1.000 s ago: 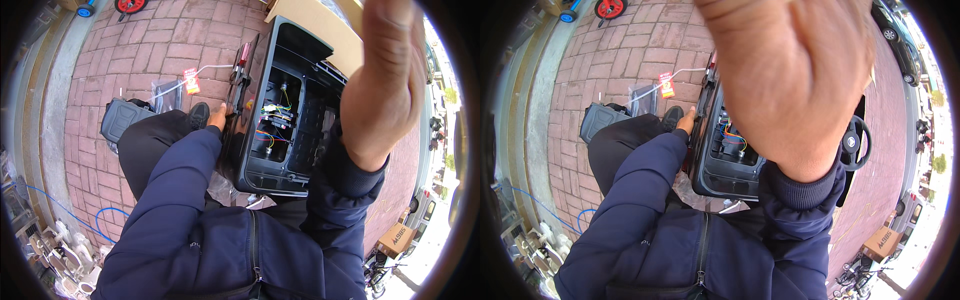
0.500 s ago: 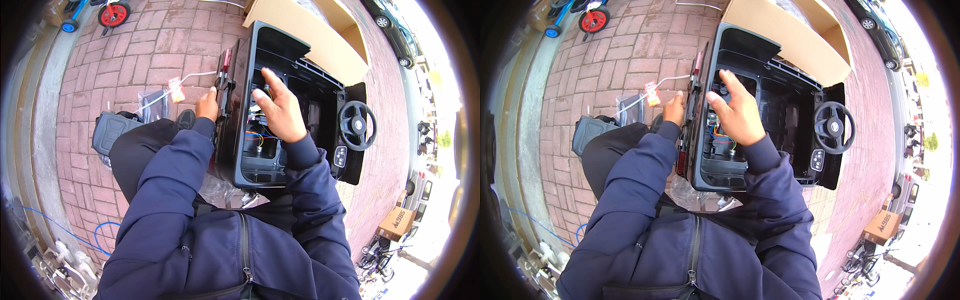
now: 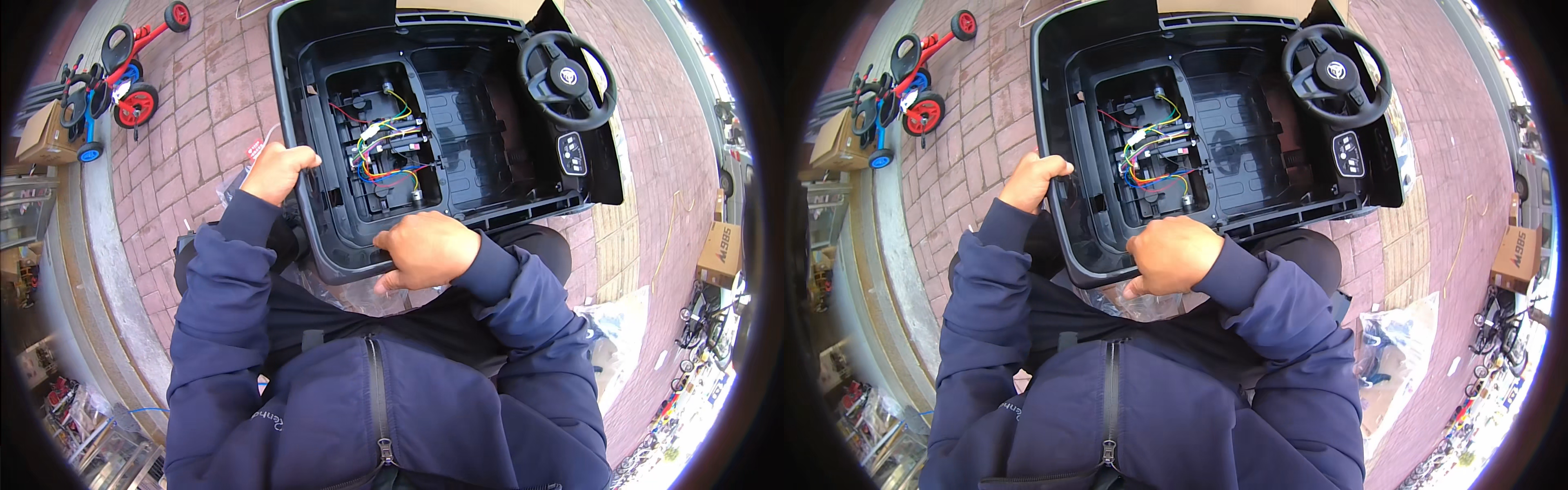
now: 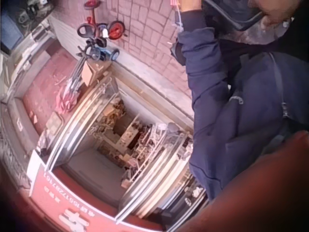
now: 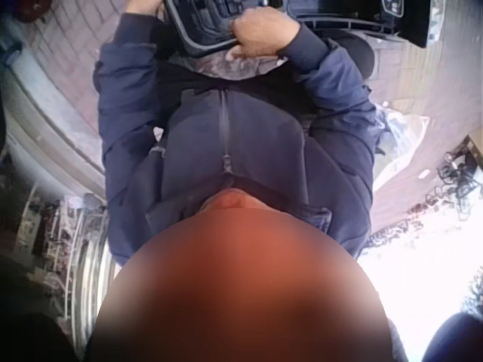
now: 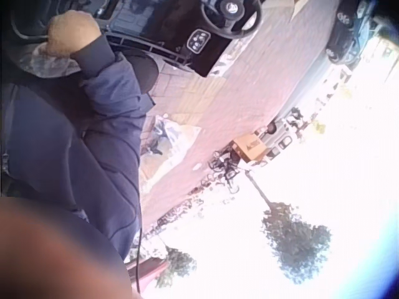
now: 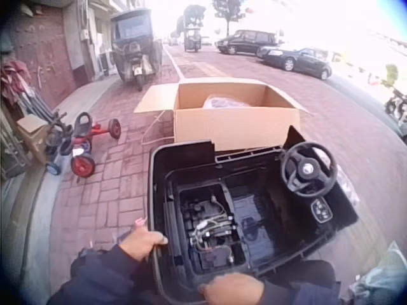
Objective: The person unpacks a black plastic dashboard panel from a cardboard box, removes protective foam and plastic wrap, and fits the panel into the interior of a child's ride-on toy car. The person aligns and presses the panel into place over the exposed wiring and battery compartment.
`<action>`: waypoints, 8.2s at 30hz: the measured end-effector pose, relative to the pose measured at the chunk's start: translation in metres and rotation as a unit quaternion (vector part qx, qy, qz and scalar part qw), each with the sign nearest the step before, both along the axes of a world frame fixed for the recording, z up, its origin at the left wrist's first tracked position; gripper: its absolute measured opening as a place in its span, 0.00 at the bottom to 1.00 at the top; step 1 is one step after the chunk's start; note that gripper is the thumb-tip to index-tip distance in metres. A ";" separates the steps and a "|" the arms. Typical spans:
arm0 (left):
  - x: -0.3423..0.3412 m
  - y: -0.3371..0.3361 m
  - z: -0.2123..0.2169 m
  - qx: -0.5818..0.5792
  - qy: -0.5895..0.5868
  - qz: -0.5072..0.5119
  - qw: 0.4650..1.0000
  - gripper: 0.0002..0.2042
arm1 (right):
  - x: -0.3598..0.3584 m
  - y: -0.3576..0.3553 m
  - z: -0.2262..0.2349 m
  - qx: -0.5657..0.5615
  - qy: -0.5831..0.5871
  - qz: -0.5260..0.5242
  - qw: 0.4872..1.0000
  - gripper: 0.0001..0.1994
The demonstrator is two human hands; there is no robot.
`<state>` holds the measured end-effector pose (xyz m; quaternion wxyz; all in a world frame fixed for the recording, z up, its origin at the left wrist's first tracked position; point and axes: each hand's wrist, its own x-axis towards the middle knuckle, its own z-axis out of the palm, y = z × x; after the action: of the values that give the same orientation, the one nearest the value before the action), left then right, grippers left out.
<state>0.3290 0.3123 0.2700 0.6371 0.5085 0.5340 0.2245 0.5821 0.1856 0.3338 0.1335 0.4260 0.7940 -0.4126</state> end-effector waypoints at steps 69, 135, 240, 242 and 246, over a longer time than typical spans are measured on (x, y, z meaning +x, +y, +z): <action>0.058 -0.183 -0.043 0.061 0.003 0.210 0.976 0.55 | -0.163 0.158 -0.009 0.495 0.030 -0.034 0.868 0.45; 0.022 -0.077 -0.273 -0.136 0.120 0.267 0.947 0.50 | -0.056 0.048 0.113 0.385 0.128 -0.107 0.908 0.56; 0.053 0.294 -0.126 0.124 -0.188 0.074 0.971 0.36 | -0.014 0.402 -0.025 0.413 0.109 -0.248 0.869 0.28; 0.044 0.296 -0.094 0.118 -0.218 -0.020 0.969 0.33 | 0.037 0.408 -0.033 0.367 0.037 -0.306 0.878 0.28; 0.035 0.291 -0.056 0.096 -0.211 -0.049 0.971 0.32 | 0.093 0.416 -0.075 0.468 -0.034 -0.192 0.862 0.20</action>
<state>0.3637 0.6037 0.2137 0.6936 0.5341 0.3377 0.3458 0.6754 0.6011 0.2588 -0.1368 0.5963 0.7910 0.0042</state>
